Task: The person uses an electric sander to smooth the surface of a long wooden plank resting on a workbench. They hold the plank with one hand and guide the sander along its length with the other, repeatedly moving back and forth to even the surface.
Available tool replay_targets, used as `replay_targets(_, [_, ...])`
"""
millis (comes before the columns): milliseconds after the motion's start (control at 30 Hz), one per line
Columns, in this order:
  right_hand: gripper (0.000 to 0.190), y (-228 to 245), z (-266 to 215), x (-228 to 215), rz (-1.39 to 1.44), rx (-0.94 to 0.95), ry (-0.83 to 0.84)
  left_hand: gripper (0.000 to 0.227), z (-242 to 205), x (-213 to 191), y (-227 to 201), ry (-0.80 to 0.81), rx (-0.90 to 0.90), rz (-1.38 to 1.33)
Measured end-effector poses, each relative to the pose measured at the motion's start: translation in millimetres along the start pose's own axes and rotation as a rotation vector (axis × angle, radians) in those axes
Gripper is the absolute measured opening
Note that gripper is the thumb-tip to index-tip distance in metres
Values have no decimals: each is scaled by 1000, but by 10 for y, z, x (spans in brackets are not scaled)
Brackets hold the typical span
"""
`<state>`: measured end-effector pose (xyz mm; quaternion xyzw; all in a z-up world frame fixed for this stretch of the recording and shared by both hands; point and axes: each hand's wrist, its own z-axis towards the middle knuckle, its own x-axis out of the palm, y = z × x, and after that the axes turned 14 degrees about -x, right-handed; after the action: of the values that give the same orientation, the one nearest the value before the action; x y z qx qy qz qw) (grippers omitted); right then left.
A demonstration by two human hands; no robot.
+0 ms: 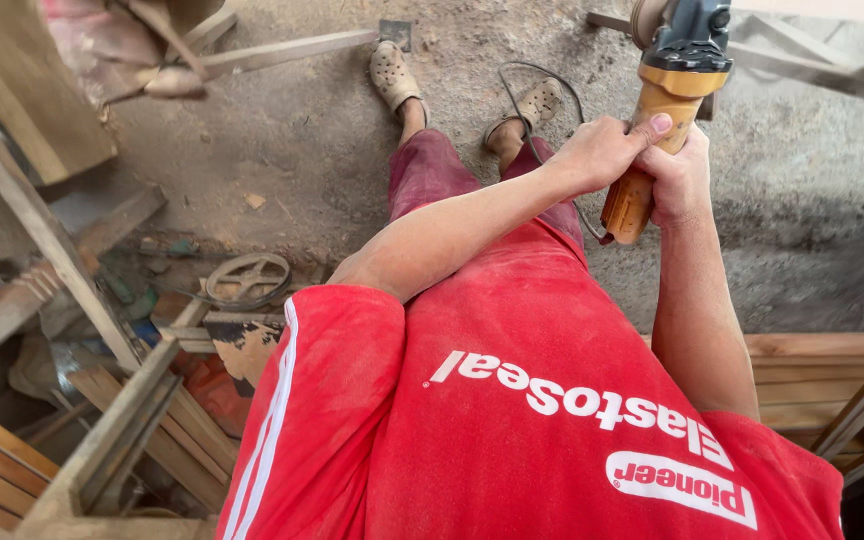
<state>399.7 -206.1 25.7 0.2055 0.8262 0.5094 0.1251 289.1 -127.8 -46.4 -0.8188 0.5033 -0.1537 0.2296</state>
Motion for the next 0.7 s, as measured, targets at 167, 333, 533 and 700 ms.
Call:
replay_targets(167, [36, 75, 209, 677, -30, -26, 200, 97, -379, -649, 392, -90, 111, -166])
replay_targets(333, [39, 304, 521, 1778, -74, -59, 458, 96, -894, -1532, 897, -211, 173, -454])
replay_targets(533, [43, 647, 820, 3038, -177, -43, 669, 94, -1343, -2484, 1331, -180, 206, -701])
replay_targets(700, [43, 739, 947, 3663, -244, -20, 705, 86, -1622, -2990, 1531, -162, 194, -968])
